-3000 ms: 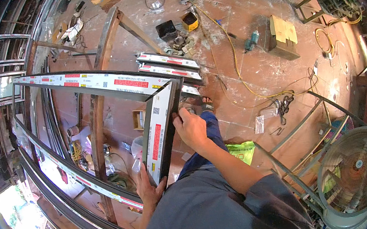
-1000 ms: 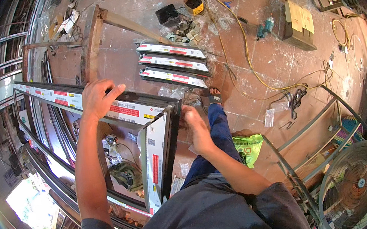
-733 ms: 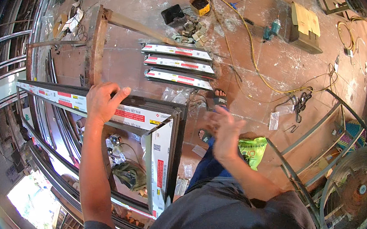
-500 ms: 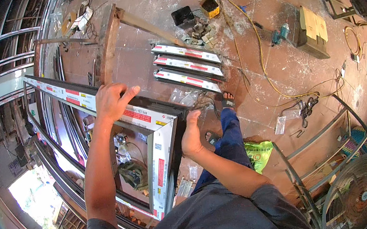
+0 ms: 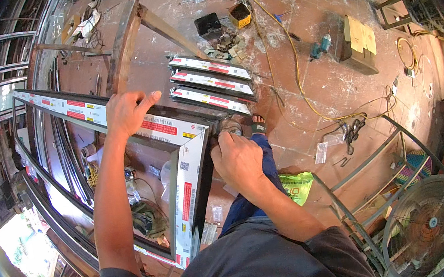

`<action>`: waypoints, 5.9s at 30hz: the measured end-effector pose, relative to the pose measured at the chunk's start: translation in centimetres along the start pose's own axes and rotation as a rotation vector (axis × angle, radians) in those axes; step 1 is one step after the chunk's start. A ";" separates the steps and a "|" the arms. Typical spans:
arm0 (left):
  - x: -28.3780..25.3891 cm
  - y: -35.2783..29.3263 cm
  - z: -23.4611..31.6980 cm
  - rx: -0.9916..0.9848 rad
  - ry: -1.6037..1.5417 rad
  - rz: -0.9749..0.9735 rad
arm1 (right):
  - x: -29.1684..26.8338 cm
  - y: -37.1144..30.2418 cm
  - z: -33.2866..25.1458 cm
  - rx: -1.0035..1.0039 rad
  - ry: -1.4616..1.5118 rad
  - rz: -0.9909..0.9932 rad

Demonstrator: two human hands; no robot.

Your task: The person assembles a rectangular window frame by joining metal profiles with a power drill. They align the corners, drill fasteners, and repeatedly flip the frame to secure all sides. The person also handles a rubber seal strip and inserts it into the frame profile.

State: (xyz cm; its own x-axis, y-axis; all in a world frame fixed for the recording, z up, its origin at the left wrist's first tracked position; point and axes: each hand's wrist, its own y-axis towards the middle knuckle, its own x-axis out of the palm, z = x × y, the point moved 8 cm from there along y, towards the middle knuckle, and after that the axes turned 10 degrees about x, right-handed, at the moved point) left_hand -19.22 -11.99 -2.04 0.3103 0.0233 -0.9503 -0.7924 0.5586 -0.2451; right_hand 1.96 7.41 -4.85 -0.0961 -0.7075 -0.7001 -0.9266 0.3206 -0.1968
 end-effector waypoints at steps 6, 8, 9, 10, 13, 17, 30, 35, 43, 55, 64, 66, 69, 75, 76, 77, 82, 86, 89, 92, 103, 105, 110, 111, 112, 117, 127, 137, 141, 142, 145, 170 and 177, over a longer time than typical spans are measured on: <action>0.0 0.2 0.0 -0.027 0.020 -0.012 | 1.0 -0.9 0.0 0.008 -0.003 0.009; 0.1 0.2 -0.2 -0.039 0.032 -0.040 | 1.4 -1.9 0.0 0.061 0.005 -0.026; 0.1 0.2 -0.2 -0.034 0.026 -0.036 | 1.5 -2.2 0.1 0.085 0.008 -0.041; 0.2 0.2 -0.2 -0.030 0.019 -0.031 | 1.6 -2.5 0.0 0.080 0.006 -0.021; -0.1 -0.1 -0.3 -0.034 0.046 0.000 | 2.1 -2.7 0.5 0.082 0.027 0.018; -0.2 -0.1 -0.1 -0.062 0.018 -0.019 | 4.8 -3.1 3.4 0.265 0.318 -0.046; 0.1 -0.3 -0.1 -0.043 0.028 -0.025 | 1.3 -1.8 2.8 -0.114 0.252 0.332; 0.4 -0.2 -0.6 -0.041 0.031 -0.001 | 0.4 0.1 2.5 -0.193 0.205 0.428; 0.1 0.8 0.7 0.128 -0.279 -0.062 | 6.9 0.8 4.4 0.337 0.995 -0.007; 1.2 1.2 12.9 0.977 0.580 -0.402 | 4.9 1.2 3.9 0.170 0.893 0.051; 0.4 2.6 10.4 0.726 0.319 -0.453 | 5.3 1.6 4.1 0.255 1.120 0.049; 0.6 2.6 9.9 0.655 0.267 -0.440 | 4.6 1.9 3.8 0.319 1.216 0.001; 0.4 2.7 9.6 0.579 0.235 -0.447 | 4.3 2.5 3.8 0.349 1.137 -0.069; 0.4 3.0 9.1 0.385 0.199 -0.504 | 5.9 3.8 4.4 0.376 1.008 0.039; 0.4 3.1 8.6 0.344 0.175 -0.507 | 6.1 3.8 4.3 0.372 1.070 0.037; 0.4 3.2 8.1 0.302 0.149 -0.509 | 6.2 3.7 4.2 0.367 1.131 0.034; 2.1 1.9 2.2 -0.067 -0.138 -0.461 | 7.3 1.3 5.0 0.320 1.373 -0.023; 2.7 1.1 0.4 -0.172 -0.173 -0.413 | 9.9 -7.5 5.9 0.300 1.007 -0.397; 2.7 1.5 0.5 -0.118 -0.193 -0.380 | 9.3 -11.2 4.7 0.248 0.986 -0.475; 2.9 1.5 0.3 -0.140 -0.169 -0.403 | 9.4 -12.4 4.0 0.181 0.985 -0.453; 2.7 1.3 0.0 -0.146 -0.149 -0.370 | 8.0 -6.6 4.9 0.221 0.934 -0.283; 2.5 1.3 0.6 -0.111 -0.158 -0.335 | 6.7 -5.0 4.3 0.262 0.971 -0.244; 2.5 1.6 1.8 -0.082 -0.163 -0.425 | 8.2 -5.5 5.7 0.401 1.180 -0.285; 2.6 1.7 1.7 -0.098 -0.142 -0.457 | 8.4 -5.5 6.4 0.395 1.268 -0.231; 2.7 1.8 1.5 -0.115 -0.130 -0.452 | 8.2 -5.5 7.9 0.394 1.308 -0.190; 2.5 1.0 1.1 -0.171 -0.077 -0.430 | 4.8 -3.2 12.6 0.486 1.530 -0.021; 2.1 0.6 1.5 -0.121 -0.037 -0.384 | 14.2 -0.3 4.1 0.791 1.486 -0.159; 1.8 0.1 1.5 -0.027 -0.215 -0.213 | 4.4 4.5 3.8 0.268 1.300 -0.283; 0.2 -0.6 1.5 -0.017 -0.253 0.000 | 2.6 4.0 0.8 0.110 0.783 -0.435; -0.1 -0.9 1.2 -0.003 -0.265 0.093 | 2.9 4.0 0.6 0.145 0.651 -0.468; -2.5 -3.9 0.8 0.027 -0.407 0.514 | 3.3 4.5 0.1 0.206 0.912 -0.425; 24.7 -47.6 23.5 -1.363 -1.643 1.425 | -0.1 -2.8 -14.1 -1.028 -0.324 -0.555; 25.4 -31.1 21.2 -0.831 -1.785 1.395 | 8.3 -16.2 -15.1 -1.720 -0.637 -0.860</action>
State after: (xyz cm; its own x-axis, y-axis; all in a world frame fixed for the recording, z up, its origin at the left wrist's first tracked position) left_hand 24.39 -11.19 -14.48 -0.7485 0.5711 0.3369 -0.6600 -0.6906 -0.2956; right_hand 10.63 -13.15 2.92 0.2306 0.0823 -0.9696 -0.0057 -0.9963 -0.0859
